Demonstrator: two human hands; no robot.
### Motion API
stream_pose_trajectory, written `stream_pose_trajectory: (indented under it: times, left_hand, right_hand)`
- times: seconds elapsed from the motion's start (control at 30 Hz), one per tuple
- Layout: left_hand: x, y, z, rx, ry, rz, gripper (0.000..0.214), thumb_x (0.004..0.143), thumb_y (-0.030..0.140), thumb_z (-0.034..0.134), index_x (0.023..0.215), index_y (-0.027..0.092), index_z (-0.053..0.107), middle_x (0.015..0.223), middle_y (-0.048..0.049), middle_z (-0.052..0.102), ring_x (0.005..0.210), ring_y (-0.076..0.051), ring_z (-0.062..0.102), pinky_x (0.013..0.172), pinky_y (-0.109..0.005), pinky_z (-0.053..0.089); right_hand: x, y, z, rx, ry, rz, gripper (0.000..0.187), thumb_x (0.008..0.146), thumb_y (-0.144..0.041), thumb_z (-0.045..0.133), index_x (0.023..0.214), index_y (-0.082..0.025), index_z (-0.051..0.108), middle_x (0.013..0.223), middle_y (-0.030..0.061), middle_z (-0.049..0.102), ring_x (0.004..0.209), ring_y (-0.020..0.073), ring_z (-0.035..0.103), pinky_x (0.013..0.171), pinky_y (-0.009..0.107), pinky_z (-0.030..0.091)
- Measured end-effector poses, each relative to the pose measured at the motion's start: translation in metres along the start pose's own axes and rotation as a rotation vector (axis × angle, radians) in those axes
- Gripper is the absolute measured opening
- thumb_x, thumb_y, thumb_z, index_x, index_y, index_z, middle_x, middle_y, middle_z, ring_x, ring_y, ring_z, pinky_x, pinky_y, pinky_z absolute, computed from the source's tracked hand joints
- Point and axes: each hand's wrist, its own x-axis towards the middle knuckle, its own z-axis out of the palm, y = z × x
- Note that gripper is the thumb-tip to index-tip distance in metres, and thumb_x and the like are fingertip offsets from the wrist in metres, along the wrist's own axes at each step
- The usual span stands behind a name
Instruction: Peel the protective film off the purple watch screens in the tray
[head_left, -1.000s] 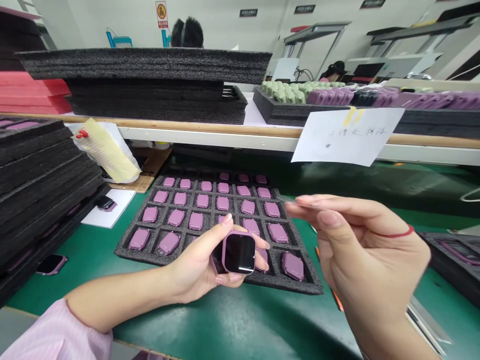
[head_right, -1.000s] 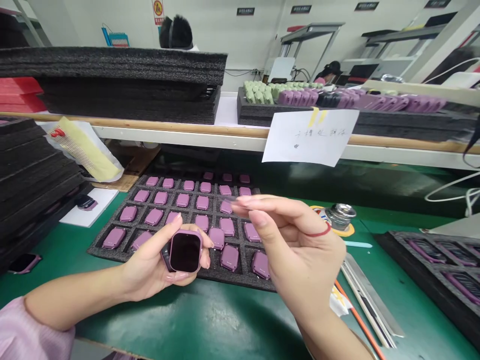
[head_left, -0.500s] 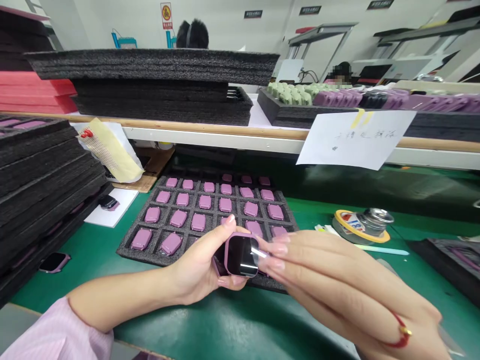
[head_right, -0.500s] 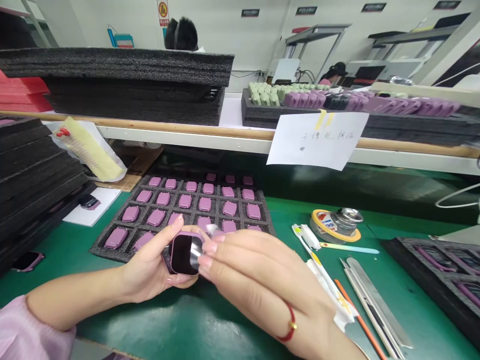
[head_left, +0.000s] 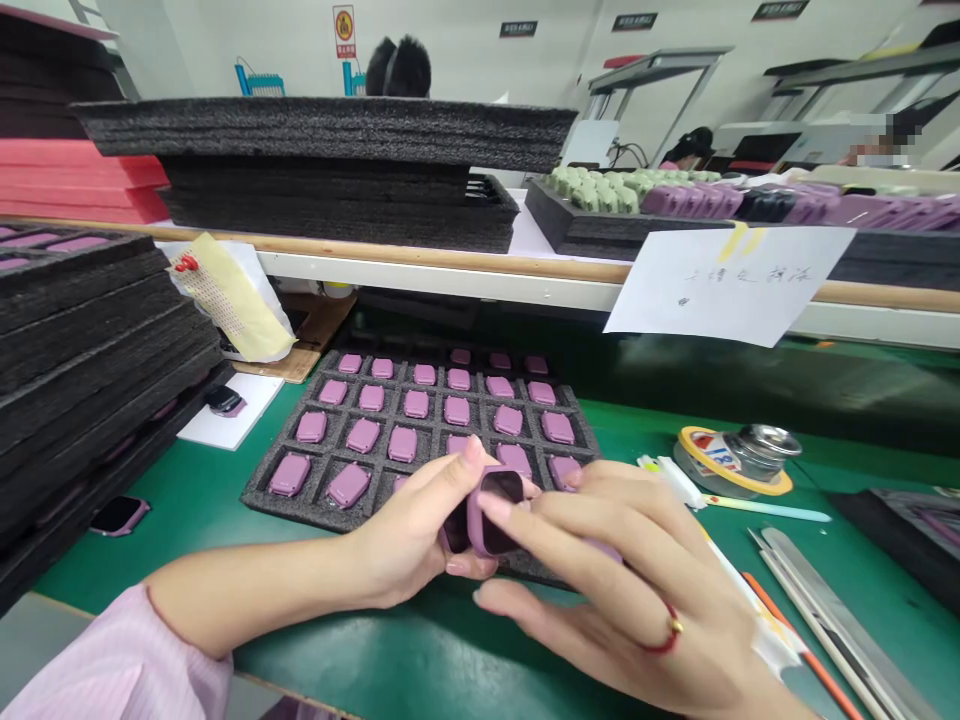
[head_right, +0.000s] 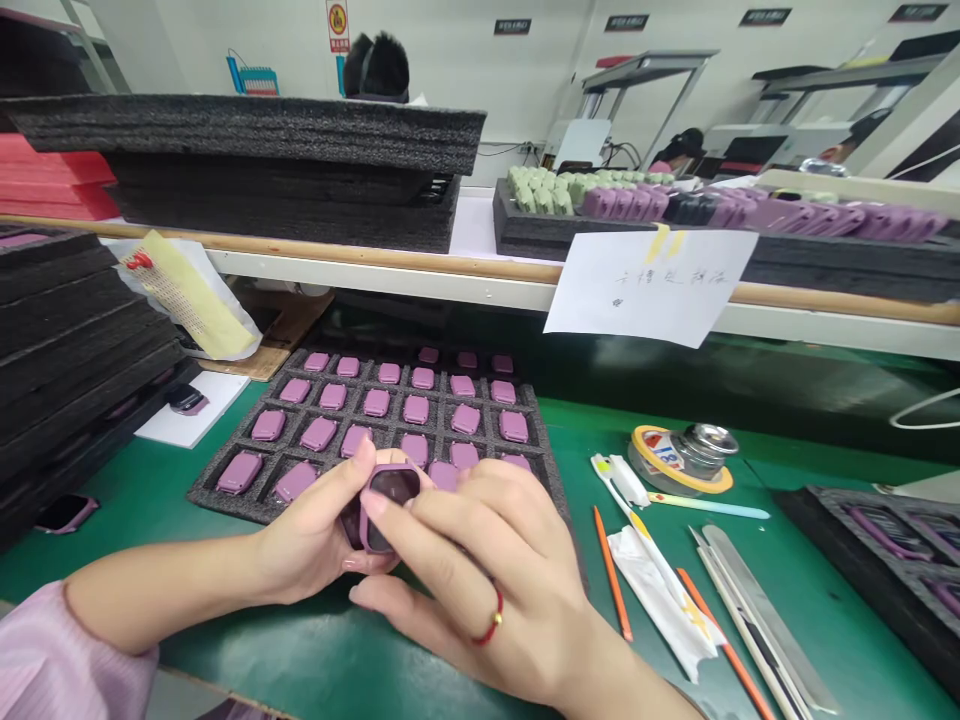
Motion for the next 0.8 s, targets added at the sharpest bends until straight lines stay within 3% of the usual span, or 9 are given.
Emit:
stream_pose_trajectory:
  times: [0.1, 0.2, 0.33, 0.53, 0.6, 0.73, 0.8]
  left_hand:
    - [0.0, -0.004, 0.0, 0.086, 0.029, 0.056, 0.055, 0.086, 0.07, 0.067, 0.08, 0.015, 0.058, 0.064, 0.0016, 0.047, 0.049, -0.007, 0.035, 0.042, -0.018, 0.024]
    - [0.0, -0.005, -0.001, 0.097, 0.087, 0.055, 0.055, 0.084, 0.068, 0.07, 0.083, 0.015, 0.057, 0.069, 0.0011, 0.049, 0.052, -0.007, 0.037, 0.043, -0.017, 0.026]
    - [0.0, 0.0, 0.0, 0.031, 0.144, 0.028, 0.055, 0.08, 0.067, 0.076, 0.082, 0.015, 0.056, 0.076, -0.001, 0.052, 0.059, -0.008, 0.042, 0.043, -0.015, 0.028]
    - [0.001, 0.003, -0.001, 0.02, 0.153, 0.011, 0.052, 0.077, 0.061, 0.082, 0.085, 0.015, 0.057, 0.07, 0.0025, 0.047, 0.054, -0.006, 0.035, 0.042, -0.012, 0.026]
    - [0.003, 0.005, -0.001, 0.013, 0.199, 0.046, 0.052, 0.076, 0.056, 0.085, 0.08, 0.015, 0.053, 0.068, 0.004, 0.044, 0.056, -0.005, 0.034, 0.043, -0.011, 0.027]
    - [0.008, 0.012, -0.003, 0.013, 0.352, 0.118, 0.053, 0.068, 0.037, 0.095, 0.089, 0.016, 0.052, 0.069, 0.006, 0.048, 0.054, -0.003, 0.04, 0.043, -0.009, 0.027]
    - [0.01, 0.015, -0.005, 0.003, 0.364, 0.086, 0.056, 0.07, 0.046, 0.092, 0.1, 0.016, 0.055, 0.077, 0.0024, 0.058, 0.048, -0.002, 0.04, 0.038, -0.011, 0.02]
  right_hand:
    - [0.008, 0.002, 0.005, 0.054, -0.009, 0.033, 0.053, 0.101, -0.043, 0.066, 0.146, -0.024, 0.048, 0.083, 0.0035, 0.062, 0.07, 0.0213, 0.058, 0.065, 0.038, 0.054]
    - [0.009, 0.003, 0.006, 0.229, -0.043, 0.141, 0.038, 0.101, -0.039, 0.067, 0.134, -0.025, 0.054, 0.085, 0.0011, 0.062, 0.074, 0.0187, 0.06, 0.067, 0.032, 0.055]
    - [0.007, 0.007, 0.003, 0.303, -0.026, 0.183, 0.044, 0.096, -0.044, 0.073, 0.131, -0.028, 0.053, 0.11, 0.0044, 0.069, 0.096, 0.0214, 0.067, 0.08, 0.033, 0.059]
    - [0.008, 0.018, 0.006, 0.213, -0.026, 0.065, 0.043, 0.094, -0.024, 0.073, 0.132, -0.025, 0.054, 0.119, 0.0066, 0.067, 0.106, 0.023, 0.065, 0.091, 0.037, 0.056]
    - [0.009, 0.03, 0.006, 0.113, -0.007, 0.088, 0.04, 0.092, -0.021, 0.068, 0.129, -0.023, 0.055, 0.117, 0.007, 0.067, 0.105, 0.0234, 0.065, 0.093, 0.038, 0.055]
    - [0.007, 0.062, 0.008, -0.102, -0.186, 0.265, 0.031, 0.085, -0.025, 0.072, 0.113, -0.018, 0.061, 0.11, 0.0101, 0.066, 0.104, 0.0302, 0.064, 0.091, 0.046, 0.055]
    - [0.004, 0.075, 0.013, -0.146, -0.314, 0.304, 0.03, 0.078, -0.023, 0.078, 0.105, -0.017, 0.066, 0.103, 0.0104, 0.067, 0.097, 0.0332, 0.065, 0.086, 0.05, 0.056]
